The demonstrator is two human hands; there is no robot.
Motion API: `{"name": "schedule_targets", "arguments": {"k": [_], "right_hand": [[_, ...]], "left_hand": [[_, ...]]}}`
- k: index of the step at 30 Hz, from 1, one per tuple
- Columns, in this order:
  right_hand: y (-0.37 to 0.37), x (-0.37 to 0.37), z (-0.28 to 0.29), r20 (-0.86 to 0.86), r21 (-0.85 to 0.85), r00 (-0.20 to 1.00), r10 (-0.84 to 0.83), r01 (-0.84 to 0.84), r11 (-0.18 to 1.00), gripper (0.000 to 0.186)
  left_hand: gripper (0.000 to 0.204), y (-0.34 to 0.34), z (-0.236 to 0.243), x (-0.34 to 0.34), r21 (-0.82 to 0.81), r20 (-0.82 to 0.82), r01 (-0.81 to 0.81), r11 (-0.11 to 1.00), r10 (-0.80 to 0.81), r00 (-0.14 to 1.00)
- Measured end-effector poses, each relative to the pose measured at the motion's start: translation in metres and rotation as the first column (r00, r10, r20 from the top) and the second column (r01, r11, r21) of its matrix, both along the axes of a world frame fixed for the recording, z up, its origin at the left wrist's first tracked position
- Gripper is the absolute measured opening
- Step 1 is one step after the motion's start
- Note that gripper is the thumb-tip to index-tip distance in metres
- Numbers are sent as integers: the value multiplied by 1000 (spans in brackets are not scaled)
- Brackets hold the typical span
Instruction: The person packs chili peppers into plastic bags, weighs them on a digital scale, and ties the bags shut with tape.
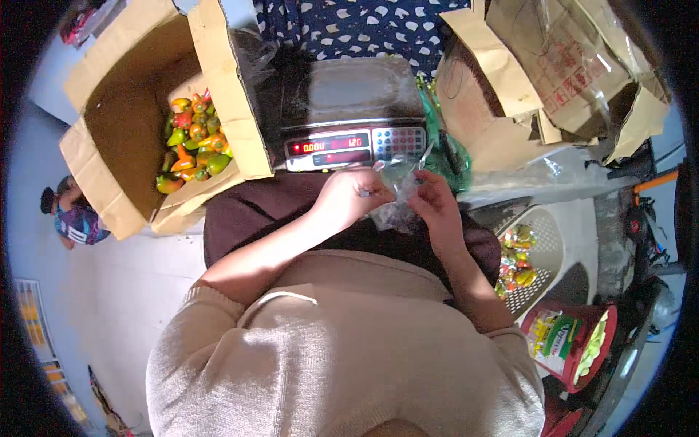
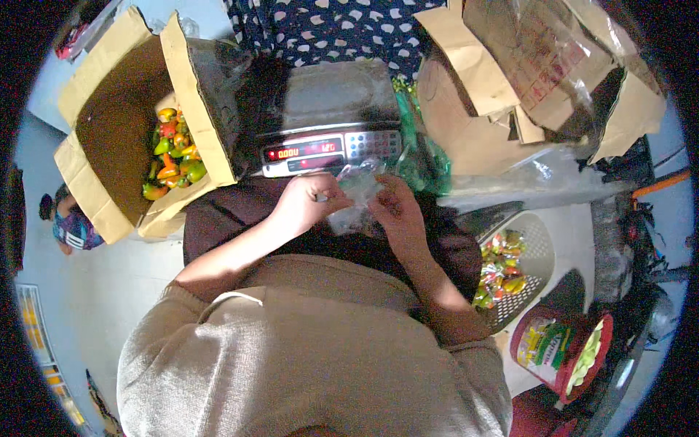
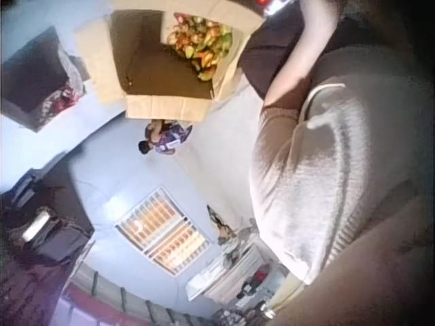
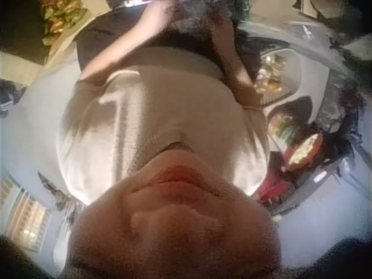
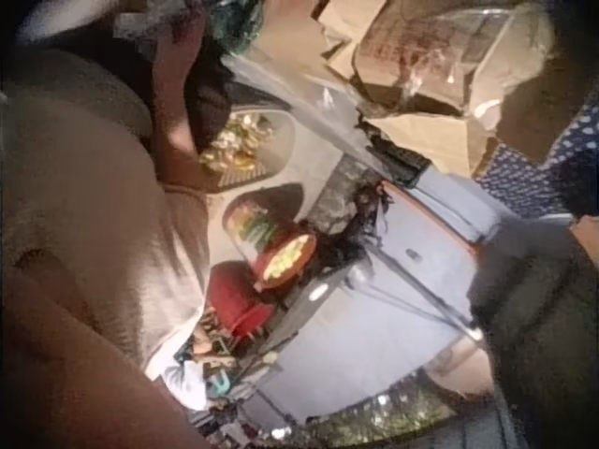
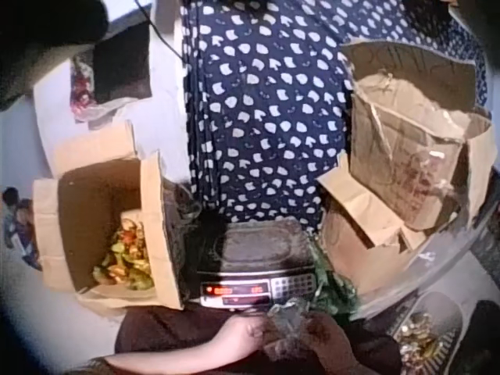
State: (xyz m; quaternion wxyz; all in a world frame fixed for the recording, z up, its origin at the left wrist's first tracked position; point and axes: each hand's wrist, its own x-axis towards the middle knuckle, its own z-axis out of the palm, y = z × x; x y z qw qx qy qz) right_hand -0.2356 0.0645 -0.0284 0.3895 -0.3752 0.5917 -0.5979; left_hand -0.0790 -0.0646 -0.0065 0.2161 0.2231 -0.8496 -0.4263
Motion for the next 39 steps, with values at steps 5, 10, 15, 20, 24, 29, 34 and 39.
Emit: {"name": "schedule_targets", "arguments": {"k": [5,10,15,20,24,29,34,39], "right_hand": [[-9,15,7,-39,95,993,112,-108,990,42],[-15,-11,-15,200,16,980,-22,19,1000,38],[-25,-26,-51,-72,69,994,-80,85,994,36],[-1,-35,-65,741,-116,647,182,-143,983,34],[-9,-9,-36,-13,115,981,194,-191,975,36],[-25,-30,-60,154,83,988,-33,20,996,38],[-15,-17,-58,640,25,753,153,-220,975,38],[-23,-37,-70,-282,223,953,112,-48,974,37]], "left_hand": [[9,6,-12,-4,79,-33,37,996,-35,999],[12,-1,-14,-4,828,-375,225,514,209,903],[16,0,-38,-3,916,-398,388,98,116,910],[17,-16,-61,-12,8,155,107,994,-107,982],[14,-11,-58,-12,860,-199,121,495,107,974],[20,-6,-40,-5,470,-19,131,873,-138,990],[15,-34,-67,0,505,48,-84,859,69,996],[33,-5,-61,-7,939,-275,254,231,64,959]]}}
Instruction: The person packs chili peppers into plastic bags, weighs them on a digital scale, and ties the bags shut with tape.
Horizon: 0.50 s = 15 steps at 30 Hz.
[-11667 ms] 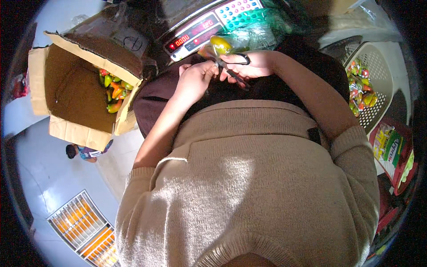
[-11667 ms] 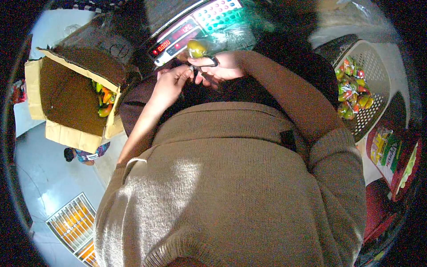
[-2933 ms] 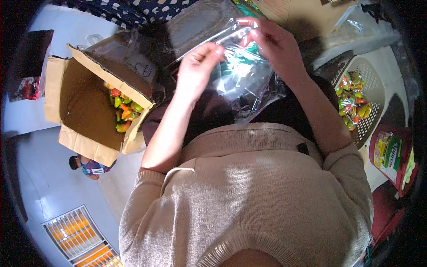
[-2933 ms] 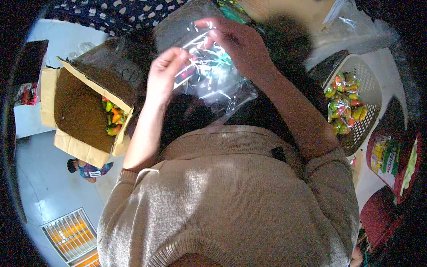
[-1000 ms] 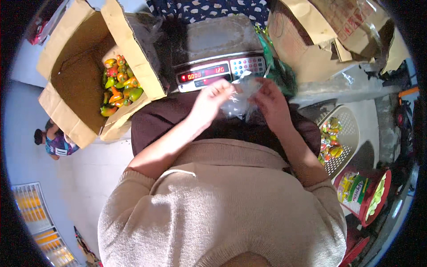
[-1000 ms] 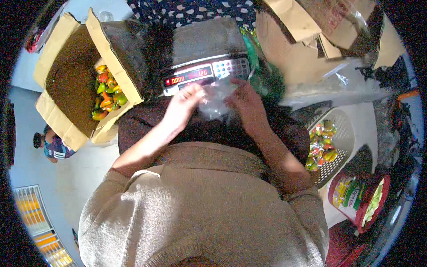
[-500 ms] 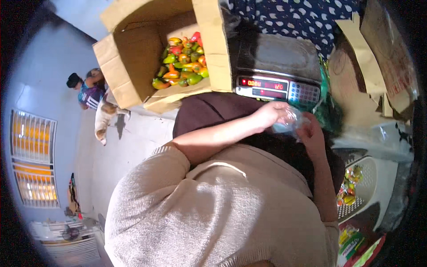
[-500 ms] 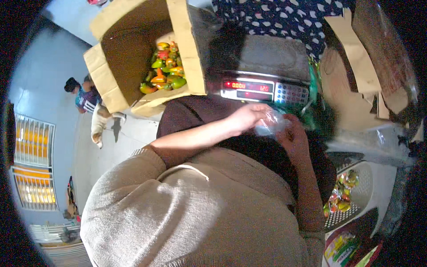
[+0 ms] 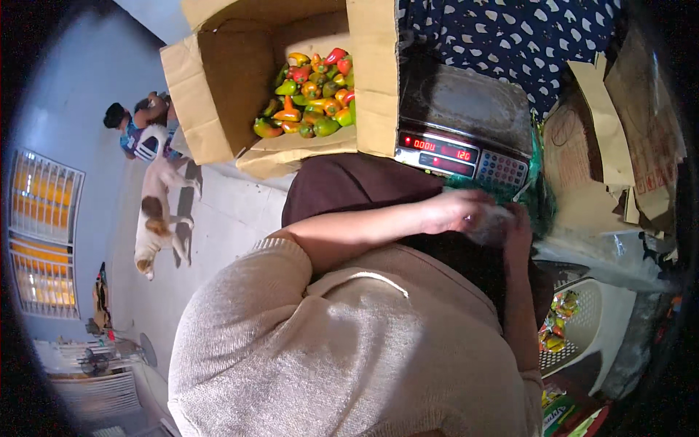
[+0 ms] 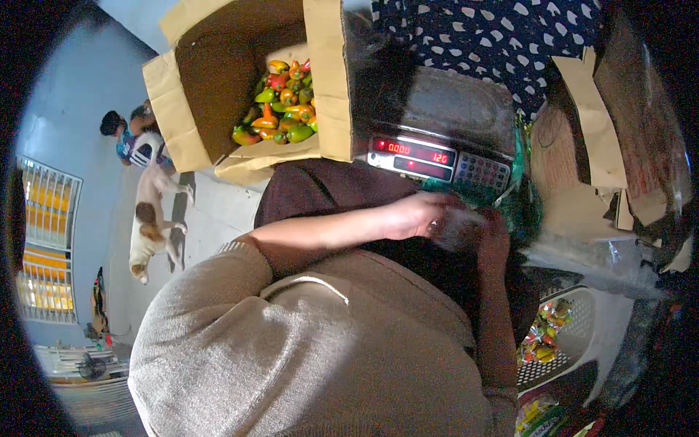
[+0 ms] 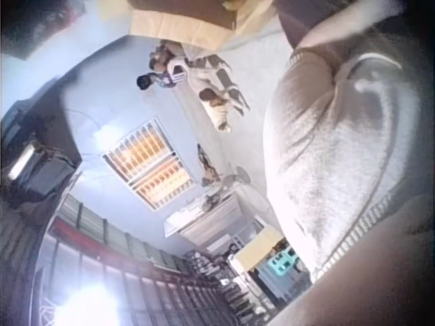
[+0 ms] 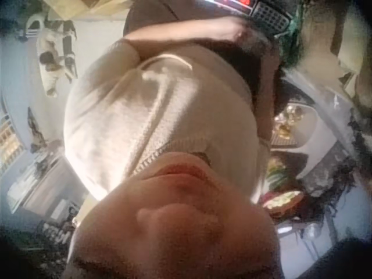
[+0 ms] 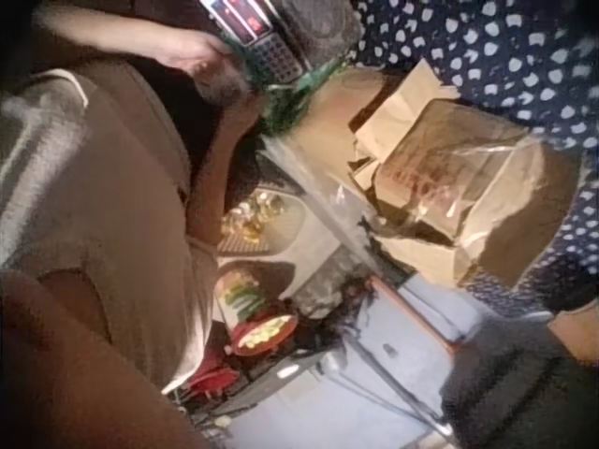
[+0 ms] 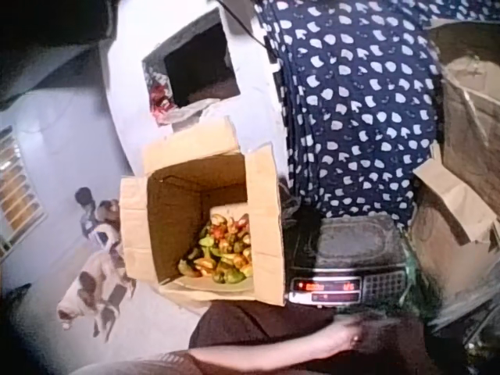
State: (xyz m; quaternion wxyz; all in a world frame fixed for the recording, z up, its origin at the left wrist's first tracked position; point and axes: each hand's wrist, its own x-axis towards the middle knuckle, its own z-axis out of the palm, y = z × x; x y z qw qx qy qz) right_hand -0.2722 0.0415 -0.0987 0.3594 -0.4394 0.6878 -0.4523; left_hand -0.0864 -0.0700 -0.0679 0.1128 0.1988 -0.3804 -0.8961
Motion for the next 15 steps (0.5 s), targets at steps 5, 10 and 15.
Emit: {"name": "schedule_targets", "arguments": {"k": [5,10,15], "right_hand": [[6,-1,-19,608,-85,791,-63,143,986,41],[2,31,26,679,-121,731,69,18,993,38],[-8,-6,9,-204,-182,960,-193,157,971,26]], "left_hand": [[25,-17,-23,-2,-925,326,271,266,192,926],[32,-27,8,10,18,-24,-300,954,300,953],[25,-14,28,15,-893,273,354,278,-293,917]]}}
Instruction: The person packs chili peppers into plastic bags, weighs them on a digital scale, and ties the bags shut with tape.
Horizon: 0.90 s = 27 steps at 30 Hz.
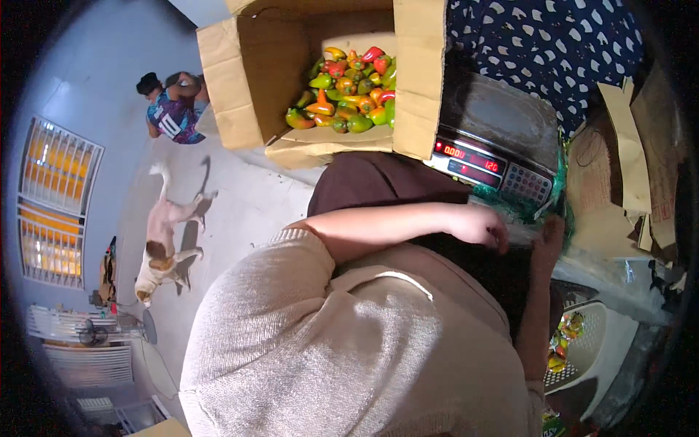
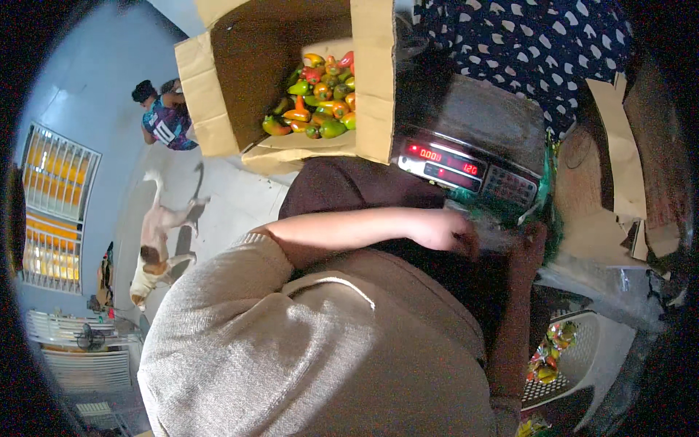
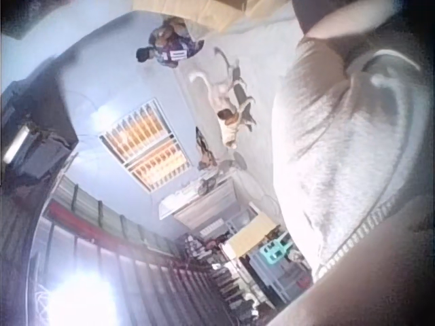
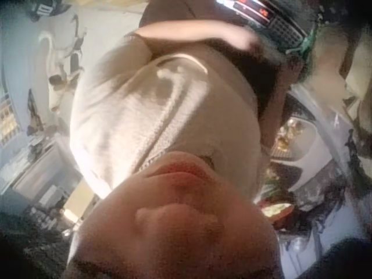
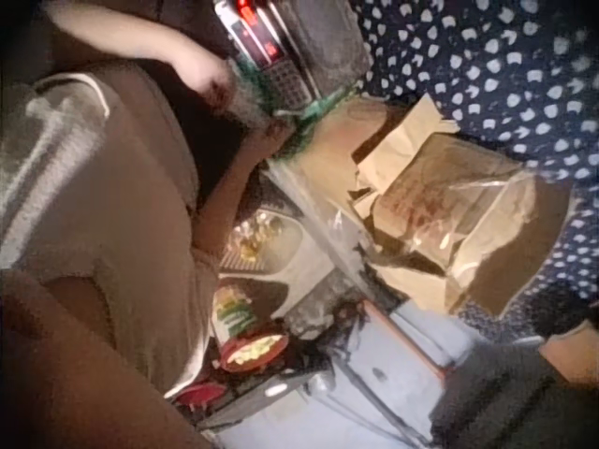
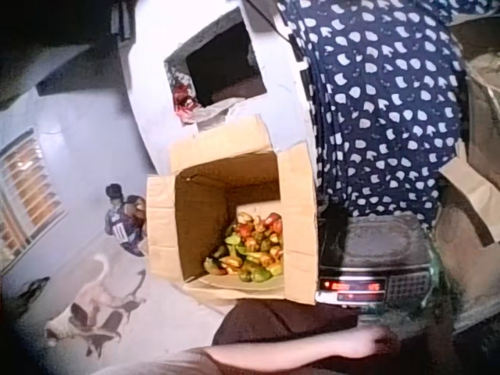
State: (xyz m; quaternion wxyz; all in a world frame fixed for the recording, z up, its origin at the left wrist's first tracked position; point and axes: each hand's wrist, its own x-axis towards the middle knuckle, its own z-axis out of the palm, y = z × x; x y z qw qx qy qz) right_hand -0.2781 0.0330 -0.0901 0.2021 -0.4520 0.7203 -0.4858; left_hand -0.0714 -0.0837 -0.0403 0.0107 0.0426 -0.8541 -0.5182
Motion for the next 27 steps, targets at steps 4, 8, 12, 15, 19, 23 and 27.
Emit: {"name": "schedule_targets", "arguments": {"k": [4,8,12,15,19,23,27], "right_hand": [[10,34,18,-585,-104,783,213,-332,937,17],[4,40,22,-358,42,865,352,-362,931,27],[2,31,18,-418,102,799,432,-432,896,36],[11,21,22,-295,143,882,368,-340,930,36],[11,14,21,-304,264,913,272,-194,945,29],[4,16,32,-510,198,828,232,-149,969,27],[3,20,50,-484,244,856,178,-64,968,24]], "left_hand": [[32,-5,14,4,-414,153,-362,835,456,876],[45,0,6,20,-783,33,-259,565,455,890],[49,10,29,44,-752,-158,-336,567,340,927],[29,-24,103,78,-422,-423,-365,830,176,889],[13,-122,149,145,9,-738,-906,423,615,280],[24,-311,71,241,28,-482,-984,178,864,143],[36,-368,10,271,-377,-183,-913,156,954,239]]}}
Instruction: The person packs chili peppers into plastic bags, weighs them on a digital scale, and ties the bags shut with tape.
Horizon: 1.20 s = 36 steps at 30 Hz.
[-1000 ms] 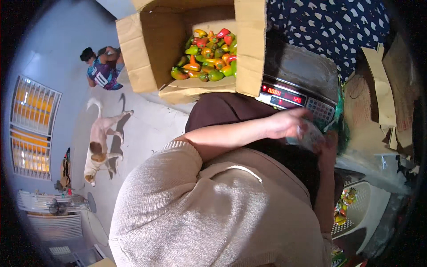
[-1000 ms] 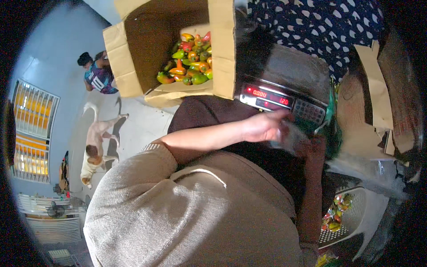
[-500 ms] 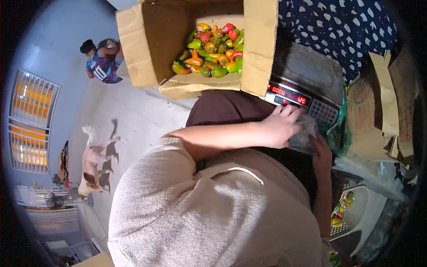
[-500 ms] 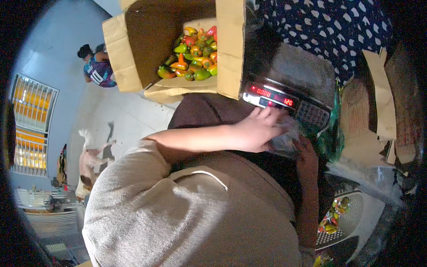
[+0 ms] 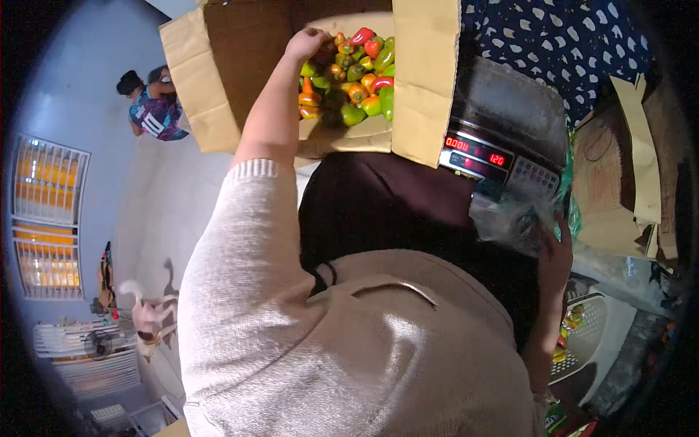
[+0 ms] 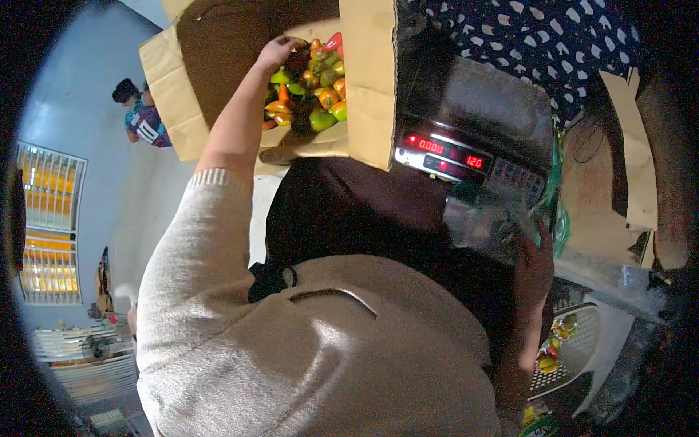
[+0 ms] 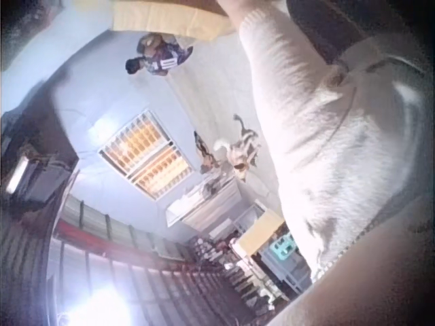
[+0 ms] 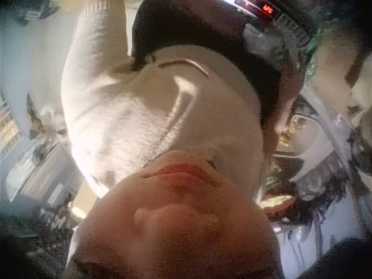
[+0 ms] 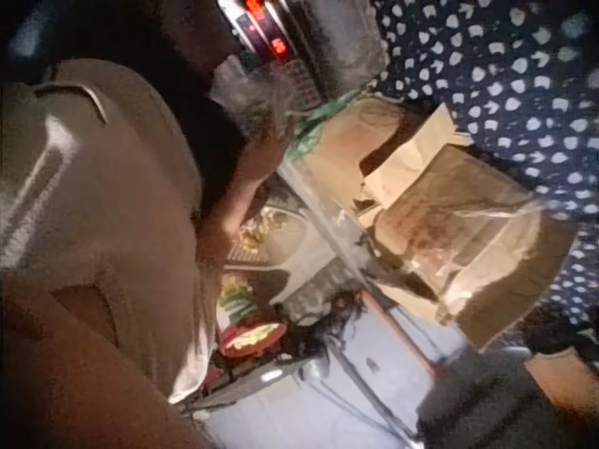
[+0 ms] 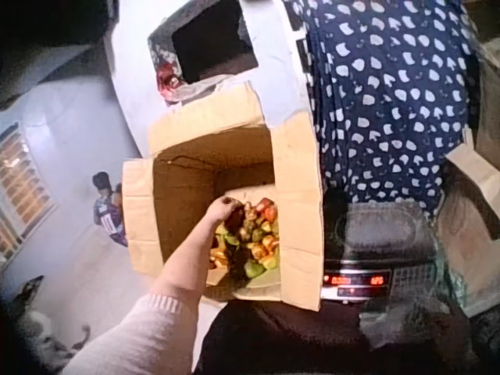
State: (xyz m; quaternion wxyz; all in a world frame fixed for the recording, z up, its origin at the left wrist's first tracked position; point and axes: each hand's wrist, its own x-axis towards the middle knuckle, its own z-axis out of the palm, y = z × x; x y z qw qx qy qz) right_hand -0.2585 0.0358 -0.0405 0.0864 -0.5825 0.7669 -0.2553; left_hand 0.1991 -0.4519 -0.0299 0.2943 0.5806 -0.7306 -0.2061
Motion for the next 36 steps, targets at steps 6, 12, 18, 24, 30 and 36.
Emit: {"name": "schedule_targets", "arguments": {"k": [6,12,18,24,30,36], "right_hand": [[7,-5,1,87,38,996,2,-6,999,24],[-5,-6,-2,239,-44,966,96,-88,995,28],[-10,2,-1,266,-116,945,190,-164,980,38],[-1,-1,2,240,19,959,150,-160,987,44],[-7,1,17,127,-42,971,201,-197,979,49],[-5,11,5,-8,-99,1000,3,-4,995,67]], "left_hand": [[58,-14,-28,-4,118,695,-19,993,-69,716],[66,5,5,-11,163,940,-146,976,-109,322],[50,32,-12,-2,64,921,66,996,-85,380],[53,34,-17,-15,309,-29,-2,951,11,1000],[96,21,-64,35,209,-5,250,945,-255,967],[76,132,4,-45,10,616,-40,999,25,787]]}}
